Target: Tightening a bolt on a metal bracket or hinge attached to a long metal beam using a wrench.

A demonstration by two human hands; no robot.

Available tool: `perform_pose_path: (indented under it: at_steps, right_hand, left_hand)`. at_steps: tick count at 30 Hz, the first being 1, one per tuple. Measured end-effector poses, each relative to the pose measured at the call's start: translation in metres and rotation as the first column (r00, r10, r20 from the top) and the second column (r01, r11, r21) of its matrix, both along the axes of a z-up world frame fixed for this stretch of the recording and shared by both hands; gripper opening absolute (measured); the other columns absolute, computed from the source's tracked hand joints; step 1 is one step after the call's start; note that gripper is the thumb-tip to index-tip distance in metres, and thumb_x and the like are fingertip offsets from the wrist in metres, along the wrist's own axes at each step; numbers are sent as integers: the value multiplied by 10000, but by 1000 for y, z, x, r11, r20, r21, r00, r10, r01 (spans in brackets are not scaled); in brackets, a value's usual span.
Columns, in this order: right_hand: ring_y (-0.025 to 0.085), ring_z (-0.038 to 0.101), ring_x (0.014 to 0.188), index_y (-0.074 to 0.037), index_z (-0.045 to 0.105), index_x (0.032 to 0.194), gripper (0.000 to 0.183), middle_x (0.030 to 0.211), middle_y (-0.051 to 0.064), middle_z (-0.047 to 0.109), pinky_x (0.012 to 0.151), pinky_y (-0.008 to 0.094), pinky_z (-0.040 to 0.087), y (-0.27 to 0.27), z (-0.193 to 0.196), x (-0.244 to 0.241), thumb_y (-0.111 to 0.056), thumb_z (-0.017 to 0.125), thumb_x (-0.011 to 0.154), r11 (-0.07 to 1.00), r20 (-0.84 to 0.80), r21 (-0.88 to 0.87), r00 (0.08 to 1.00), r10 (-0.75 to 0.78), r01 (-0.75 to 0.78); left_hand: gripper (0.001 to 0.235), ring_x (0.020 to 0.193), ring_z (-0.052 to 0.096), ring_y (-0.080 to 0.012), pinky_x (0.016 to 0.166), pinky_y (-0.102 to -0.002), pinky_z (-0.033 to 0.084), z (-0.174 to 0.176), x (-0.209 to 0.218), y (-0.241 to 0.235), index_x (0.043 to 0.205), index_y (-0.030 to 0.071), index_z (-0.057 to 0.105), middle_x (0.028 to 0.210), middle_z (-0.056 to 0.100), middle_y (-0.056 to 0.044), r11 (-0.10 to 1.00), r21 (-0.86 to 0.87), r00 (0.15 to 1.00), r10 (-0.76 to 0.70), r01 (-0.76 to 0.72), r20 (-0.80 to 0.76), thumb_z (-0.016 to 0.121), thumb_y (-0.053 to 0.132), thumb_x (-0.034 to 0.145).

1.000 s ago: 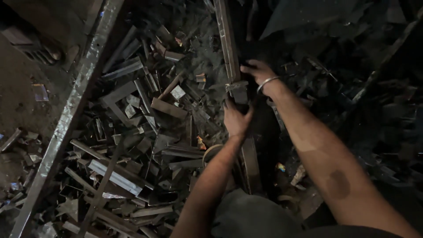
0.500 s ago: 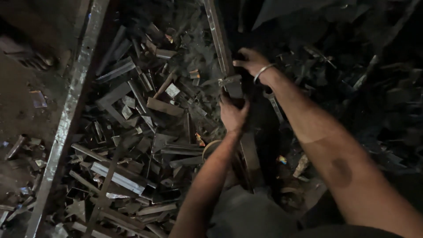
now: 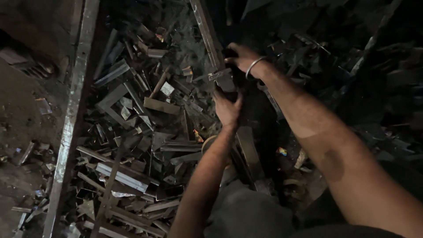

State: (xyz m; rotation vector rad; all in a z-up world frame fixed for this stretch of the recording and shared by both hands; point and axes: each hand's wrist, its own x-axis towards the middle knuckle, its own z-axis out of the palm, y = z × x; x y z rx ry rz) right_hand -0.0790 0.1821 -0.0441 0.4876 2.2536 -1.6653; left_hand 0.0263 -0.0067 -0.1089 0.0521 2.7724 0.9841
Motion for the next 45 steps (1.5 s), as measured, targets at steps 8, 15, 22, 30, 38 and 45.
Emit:
perform_pose_path:
  at_steps: [8,15,22,30,38,45]
  right_hand:
    - [346,608,1194,-34,554,1341,432,1292,191,651,972,430,472,-5,-8,0,-210,693,972,988,4,145,999,52,-52]
    - [319,647,1202,-39,591,1323,435,1275,165,687,980,400,491,-7,-25,4,-237,712,955,992,-35,-34,992,-123,122]
    - [360,625,1191,-33,573,1355,443,1268,201,661,958,418,484,-13,-10,6,-222,695,974,991,-130,102,989,-68,81]
    - [376,644,1182,-39,589,1360,446,1261,215,676,965,435,500,-7,2,16,-233,706,975,966,-125,257,992,-4,37]
    - [424,649,1163,-9,652,1301,461,1281,218,676,1014,520,497,-16,8,212,-393,649,1045,612,-164,739,956,-243,283]
    - [416,674,1038,-34,653,1054,277,1087,213,711,874,534,539,-44,17,224,-273,691,919,532,229,834,969,-93,-146]
  left_hand:
    - [1043,1285,561,-474,1023,-497,504,65,-16,12,1568,-7,301,1453,505,-314,986,159,996,45,-58,82,772,522,803]
    - [1001,1329,542,-494,1066,-506,491,60,-13,11,1557,-29,317,1462,507,-316,986,169,998,21,-10,-63,777,519,856]
    - [1033,1270,559,-502,1019,-511,510,67,-17,10,1529,-36,335,1450,492,-340,988,147,999,44,-48,25,784,540,799]
    - [1039,1202,600,-500,967,-527,519,83,-19,12,1563,-8,344,1397,543,-321,987,140,988,63,-83,139,734,584,804]
    - [1018,1174,600,-502,943,-533,525,95,-21,7,1481,-42,392,1320,572,-333,981,166,989,80,-101,127,759,622,802]
    - [981,1188,599,-486,936,-530,527,111,-26,2,1545,28,365,1336,579,-288,953,287,992,70,-98,105,740,566,815]
